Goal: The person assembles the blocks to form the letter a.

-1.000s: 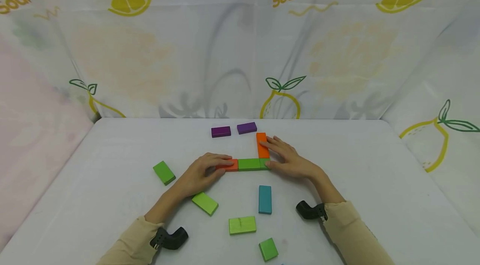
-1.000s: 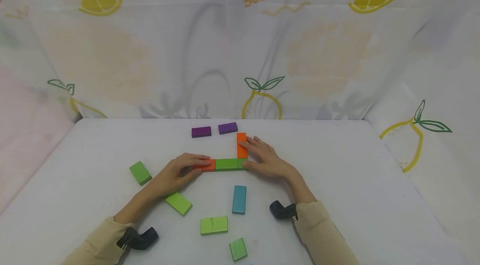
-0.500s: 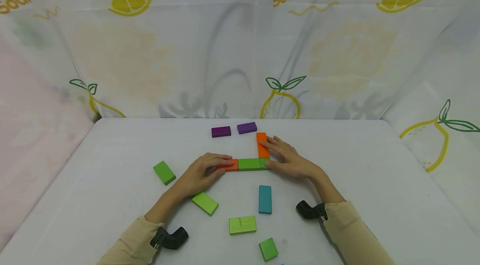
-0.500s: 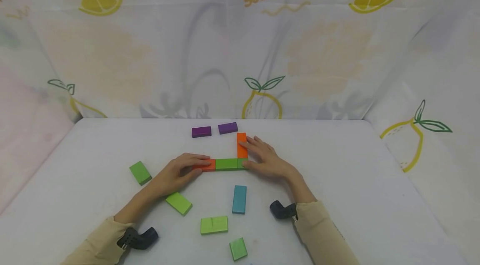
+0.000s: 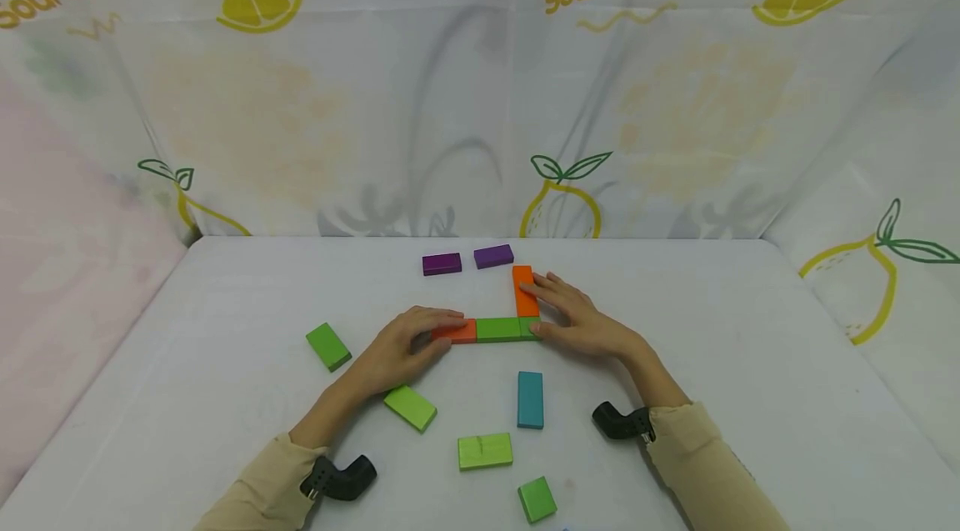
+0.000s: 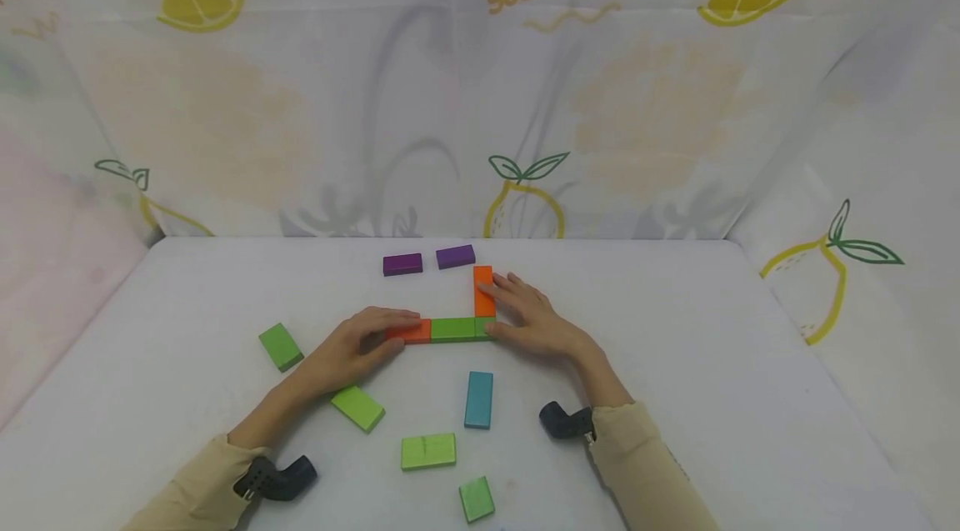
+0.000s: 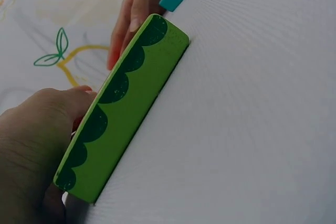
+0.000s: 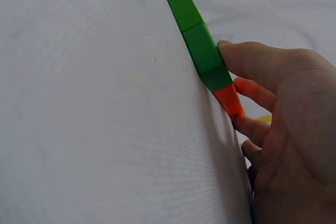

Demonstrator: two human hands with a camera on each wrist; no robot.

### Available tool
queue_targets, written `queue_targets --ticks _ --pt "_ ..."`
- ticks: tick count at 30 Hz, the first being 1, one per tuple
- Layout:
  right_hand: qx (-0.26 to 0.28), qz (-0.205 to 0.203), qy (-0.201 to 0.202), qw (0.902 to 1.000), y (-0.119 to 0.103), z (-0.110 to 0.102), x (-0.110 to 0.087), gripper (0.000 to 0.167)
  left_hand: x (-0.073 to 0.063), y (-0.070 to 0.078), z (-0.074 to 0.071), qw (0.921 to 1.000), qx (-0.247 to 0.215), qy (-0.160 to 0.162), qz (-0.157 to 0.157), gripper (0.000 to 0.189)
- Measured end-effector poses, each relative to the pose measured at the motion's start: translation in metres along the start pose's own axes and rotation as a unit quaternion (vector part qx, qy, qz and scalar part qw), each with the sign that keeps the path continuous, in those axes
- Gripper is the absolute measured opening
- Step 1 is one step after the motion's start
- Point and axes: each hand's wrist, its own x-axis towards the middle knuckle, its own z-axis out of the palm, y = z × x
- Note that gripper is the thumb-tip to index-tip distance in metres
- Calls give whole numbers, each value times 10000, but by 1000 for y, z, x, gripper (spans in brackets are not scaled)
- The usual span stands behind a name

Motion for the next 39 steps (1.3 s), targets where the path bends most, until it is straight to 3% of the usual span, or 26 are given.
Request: queue_targets --ticks 11,21,27,32,39 --pt "-32 -20 -6 10000 -3 -2 2 62 7 8 -10 9999 -126 21 -82 34" --pt "-1 37 -14 10000 -1 -3 2 61 36 22 -26 9983 533 224 -30 22" --pt "-9 39 7 10000 -1 -3 1 62 50 25 -26 9971 697 292 -70 22" --pt "-13 25 -2 10000 -1 -2 1 63 60 22 -22 9970 656 392 -142 23" --pt "6 46 -17 10000 0 0 0 63 79 17 -21 9987 180 462 -124 23"
